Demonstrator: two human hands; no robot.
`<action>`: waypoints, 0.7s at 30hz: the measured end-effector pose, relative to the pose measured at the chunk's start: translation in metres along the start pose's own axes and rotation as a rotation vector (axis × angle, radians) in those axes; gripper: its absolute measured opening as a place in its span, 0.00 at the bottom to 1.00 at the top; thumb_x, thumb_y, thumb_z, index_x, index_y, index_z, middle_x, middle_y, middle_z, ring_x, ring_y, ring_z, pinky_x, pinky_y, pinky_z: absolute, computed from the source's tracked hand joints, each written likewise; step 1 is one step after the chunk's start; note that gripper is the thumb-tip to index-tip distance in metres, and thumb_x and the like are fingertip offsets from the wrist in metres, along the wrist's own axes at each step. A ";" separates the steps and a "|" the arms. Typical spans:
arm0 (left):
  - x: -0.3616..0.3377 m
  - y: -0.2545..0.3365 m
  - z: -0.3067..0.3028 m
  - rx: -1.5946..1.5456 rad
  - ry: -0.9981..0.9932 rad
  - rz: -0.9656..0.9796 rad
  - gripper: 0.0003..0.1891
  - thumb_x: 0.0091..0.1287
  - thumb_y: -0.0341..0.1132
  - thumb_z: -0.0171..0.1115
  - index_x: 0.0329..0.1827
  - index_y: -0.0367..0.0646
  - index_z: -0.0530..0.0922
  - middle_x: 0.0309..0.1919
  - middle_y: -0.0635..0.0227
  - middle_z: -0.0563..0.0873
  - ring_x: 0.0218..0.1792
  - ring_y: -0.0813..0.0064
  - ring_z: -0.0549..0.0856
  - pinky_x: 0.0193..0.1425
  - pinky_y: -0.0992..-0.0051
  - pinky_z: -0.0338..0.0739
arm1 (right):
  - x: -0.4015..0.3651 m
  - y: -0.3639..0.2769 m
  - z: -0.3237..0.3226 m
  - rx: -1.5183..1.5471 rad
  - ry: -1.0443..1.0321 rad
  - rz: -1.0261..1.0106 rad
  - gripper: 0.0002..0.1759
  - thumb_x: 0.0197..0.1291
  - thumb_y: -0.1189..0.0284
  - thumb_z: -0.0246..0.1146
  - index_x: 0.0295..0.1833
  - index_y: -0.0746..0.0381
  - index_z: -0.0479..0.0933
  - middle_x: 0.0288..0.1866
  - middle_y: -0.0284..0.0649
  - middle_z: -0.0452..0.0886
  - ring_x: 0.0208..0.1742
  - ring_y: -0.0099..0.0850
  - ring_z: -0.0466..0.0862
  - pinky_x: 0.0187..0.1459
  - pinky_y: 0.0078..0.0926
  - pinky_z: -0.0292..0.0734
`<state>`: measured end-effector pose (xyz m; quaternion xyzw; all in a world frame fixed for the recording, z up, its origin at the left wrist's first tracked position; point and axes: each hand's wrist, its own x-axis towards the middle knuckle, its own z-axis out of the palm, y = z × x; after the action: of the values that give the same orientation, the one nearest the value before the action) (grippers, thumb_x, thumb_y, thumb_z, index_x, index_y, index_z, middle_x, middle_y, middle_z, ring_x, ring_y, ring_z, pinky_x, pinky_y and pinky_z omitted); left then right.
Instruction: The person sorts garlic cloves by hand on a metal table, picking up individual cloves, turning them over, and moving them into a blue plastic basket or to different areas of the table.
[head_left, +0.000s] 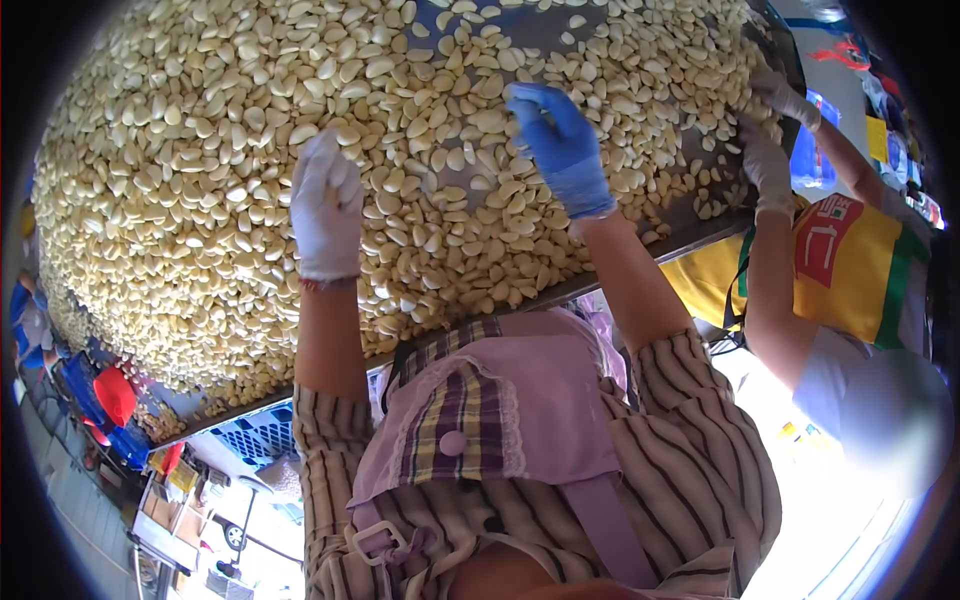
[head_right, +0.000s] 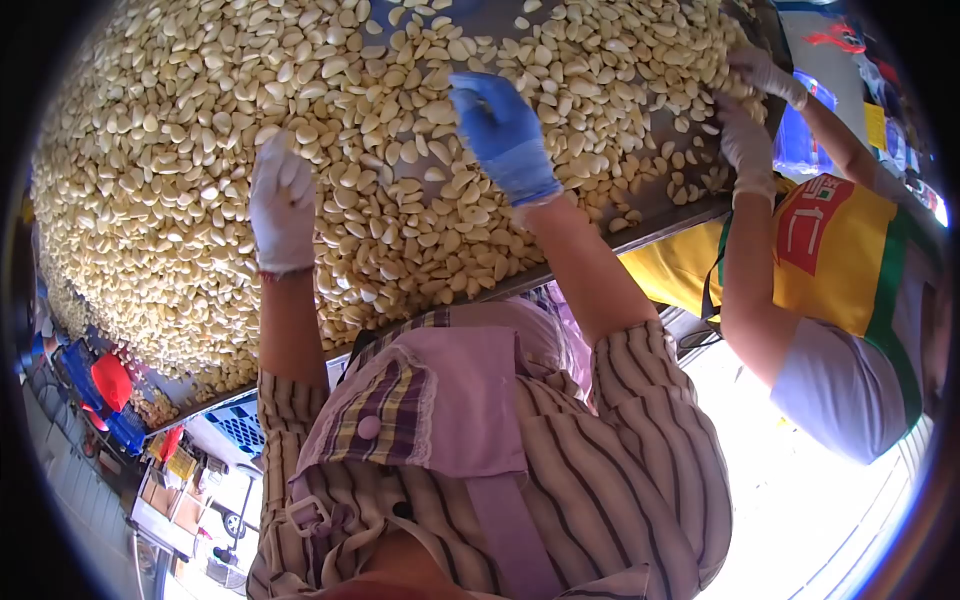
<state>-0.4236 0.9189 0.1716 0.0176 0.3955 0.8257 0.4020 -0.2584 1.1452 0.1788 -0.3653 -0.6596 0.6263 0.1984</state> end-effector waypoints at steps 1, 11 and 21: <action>0.011 -0.002 0.007 0.263 0.096 0.065 0.09 0.70 0.33 0.63 0.49 0.42 0.82 0.39 0.70 0.86 0.36 0.80 0.82 0.36 0.81 0.79 | 0.002 0.012 0.007 -0.136 -0.045 -0.267 0.11 0.69 0.70 0.61 0.54 0.57 0.81 0.44 0.38 0.84 0.40 0.28 0.84 0.41 0.24 0.81; 0.121 -0.028 0.069 2.113 -0.250 0.075 0.16 0.71 0.46 0.52 0.57 0.56 0.79 0.43 0.58 0.87 0.44 0.56 0.87 0.50 0.56 0.80 | 0.006 0.029 -0.037 -0.197 0.035 0.095 0.13 0.68 0.70 0.60 0.55 0.60 0.80 0.50 0.43 0.83 0.46 0.35 0.85 0.47 0.28 0.81; 0.056 0.017 0.077 2.124 -0.438 -0.209 0.17 0.64 0.49 0.65 0.48 0.48 0.85 0.35 0.63 0.88 0.37 0.67 0.88 0.46 0.64 0.81 | 0.038 -0.003 0.013 -0.973 -0.157 -0.385 0.15 0.65 0.69 0.61 0.57 0.52 0.77 0.57 0.41 0.78 0.50 0.42 0.85 0.47 0.38 0.84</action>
<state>-0.4457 0.9998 0.2197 0.4688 0.8265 0.0035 0.3118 -0.2934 1.1642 0.1724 -0.2397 -0.9419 0.2256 0.0675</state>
